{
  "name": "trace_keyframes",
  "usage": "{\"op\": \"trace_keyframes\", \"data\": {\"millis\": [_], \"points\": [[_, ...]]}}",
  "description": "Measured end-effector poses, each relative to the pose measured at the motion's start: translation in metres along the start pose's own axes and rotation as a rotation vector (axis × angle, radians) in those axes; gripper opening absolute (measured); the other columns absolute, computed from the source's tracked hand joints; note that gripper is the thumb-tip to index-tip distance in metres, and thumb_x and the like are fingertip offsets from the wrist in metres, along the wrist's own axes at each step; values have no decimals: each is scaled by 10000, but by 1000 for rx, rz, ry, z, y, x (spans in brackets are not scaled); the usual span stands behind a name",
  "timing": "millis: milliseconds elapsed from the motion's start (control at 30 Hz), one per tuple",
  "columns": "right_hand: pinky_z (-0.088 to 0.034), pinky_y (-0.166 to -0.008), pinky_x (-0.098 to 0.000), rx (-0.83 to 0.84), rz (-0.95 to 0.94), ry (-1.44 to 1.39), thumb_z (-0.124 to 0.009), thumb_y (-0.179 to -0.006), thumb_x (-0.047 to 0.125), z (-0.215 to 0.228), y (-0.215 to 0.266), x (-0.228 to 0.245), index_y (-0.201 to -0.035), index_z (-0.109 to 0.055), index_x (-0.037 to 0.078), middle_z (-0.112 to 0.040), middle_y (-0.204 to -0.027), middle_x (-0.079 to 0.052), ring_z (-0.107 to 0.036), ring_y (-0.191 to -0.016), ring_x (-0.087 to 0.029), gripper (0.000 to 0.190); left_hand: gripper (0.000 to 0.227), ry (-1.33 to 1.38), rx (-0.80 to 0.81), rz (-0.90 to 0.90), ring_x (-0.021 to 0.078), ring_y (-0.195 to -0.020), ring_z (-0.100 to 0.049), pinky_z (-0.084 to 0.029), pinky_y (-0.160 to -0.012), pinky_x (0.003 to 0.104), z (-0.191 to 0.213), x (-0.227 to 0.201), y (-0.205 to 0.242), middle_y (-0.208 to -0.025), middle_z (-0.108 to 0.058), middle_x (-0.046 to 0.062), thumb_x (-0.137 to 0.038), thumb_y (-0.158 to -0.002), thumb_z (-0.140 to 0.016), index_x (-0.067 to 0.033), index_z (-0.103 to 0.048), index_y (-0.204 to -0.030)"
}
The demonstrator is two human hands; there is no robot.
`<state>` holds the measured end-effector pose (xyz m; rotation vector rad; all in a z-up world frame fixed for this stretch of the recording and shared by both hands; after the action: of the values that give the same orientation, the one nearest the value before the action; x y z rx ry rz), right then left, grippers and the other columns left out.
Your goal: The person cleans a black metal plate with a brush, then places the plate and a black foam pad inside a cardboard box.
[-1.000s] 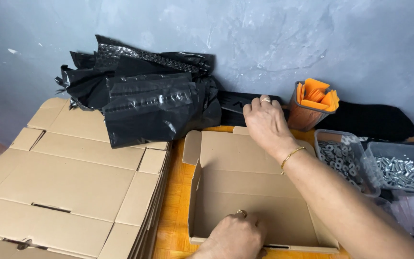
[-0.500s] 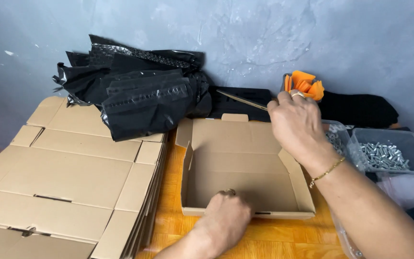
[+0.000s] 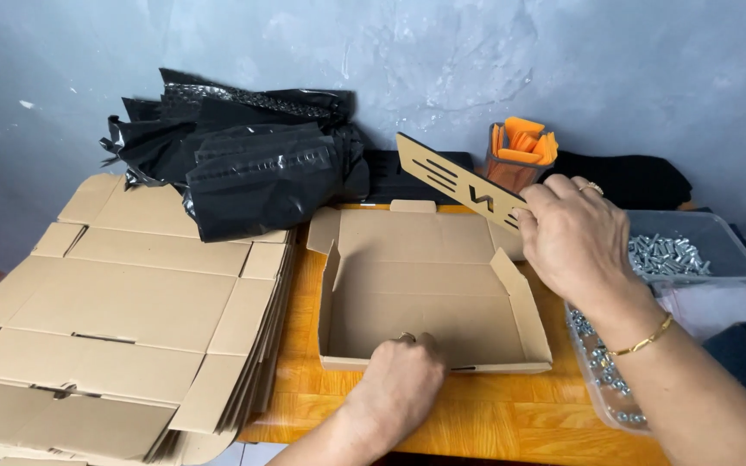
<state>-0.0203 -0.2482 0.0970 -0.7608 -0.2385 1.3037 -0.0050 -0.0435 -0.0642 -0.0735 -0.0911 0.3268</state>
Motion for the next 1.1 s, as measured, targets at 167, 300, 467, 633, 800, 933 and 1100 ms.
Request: {"op": "trace_keyframes", "data": {"millis": [167, 300, 467, 633, 800, 933, 1100], "points": [[-536, -612, -424, -14, -7, 89, -697, -951, 211, 8, 12, -8, -823, -628, 113, -592, -849, -59, -609, -814, -286, 175, 152, 81, -270, -21, 275, -621, -604, -499, -417, 417, 23, -9, 22, -862, -612, 97, -38, -680, -658, -134, -687, -794], [-511, -502, -401, 28, -27, 267, -597, -990, 170, 28, 19, -15, -818, -643, 126, -611, -829, -59, -631, -789, -276, 183, 115, 70, -437, -2, 306, -661, -575, -472, -451, 428, 34, -7, 33, -843, -596, 88, -58, -649, -675, -131, -641, -732], [-533, -513, -410, 257, -165, 321, -551, -857, 71, 27, 32, -40, -871, -663, 119, -662, -829, -65, -697, -772, -304, 122, 132, 26, -552, 5, 272, -636, -519, -446, -507, 401, 27, -10, 41, -801, -545, 80, -46, -635, -627, -127, -579, -727], [-591, -686, -456, 571, -298, 219, -529, -777, -3, 27, 41, -50, -974, -698, 109, -720, -944, -96, -755, -861, -370, 282, 126, 15, -588, 0, 275, -648, -502, -439, -531, 408, 31, -11, 52, -807, -526, 78, -36, -687, -592, -114, -580, -785], [-617, -732, -416, 713, -391, 261, -543, -745, -67, 43, 38, -57, -1032, -701, 51, -721, -970, -112, -743, -915, -315, 348, 116, 41, -640, 29, 279, -700, -511, -435, -585, 399, 38, -12, 65, -843, -543, 60, -78, -787, -548, -103, -622, -873], [-603, -721, -388, 708, -400, 340, -617, -744, -25, 40, 41, -65, -976, -735, 132, -765, -969, -64, -769, -929, -300, 304, 257, 37, -659, 41, 295, -722, -522, -442, -569, 405, 53, -5, 75, -874, -543, 84, -54, -778, -535, -49, -657, -1005], [-553, -814, -505, 806, -494, 62, -536, -966, 400, 24, 41, -66, -997, -726, 120, -782, -1124, -143, -732, -1034, -435, 339, 187, 105, -716, -78, 309, -744, -539, -461, -652, 412, 61, -8, 75, -941, -580, 127, 24, -875, -503, 2, -650, -990]]}}
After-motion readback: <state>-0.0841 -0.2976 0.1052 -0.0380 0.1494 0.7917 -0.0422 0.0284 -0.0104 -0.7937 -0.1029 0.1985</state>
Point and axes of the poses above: each hand's wrist, its own y-axis away from the middle knuckle, its own z-axis out of the back of the hand, x = y × z, the point moved 4 cm from there along -y, towards the middle knuckle
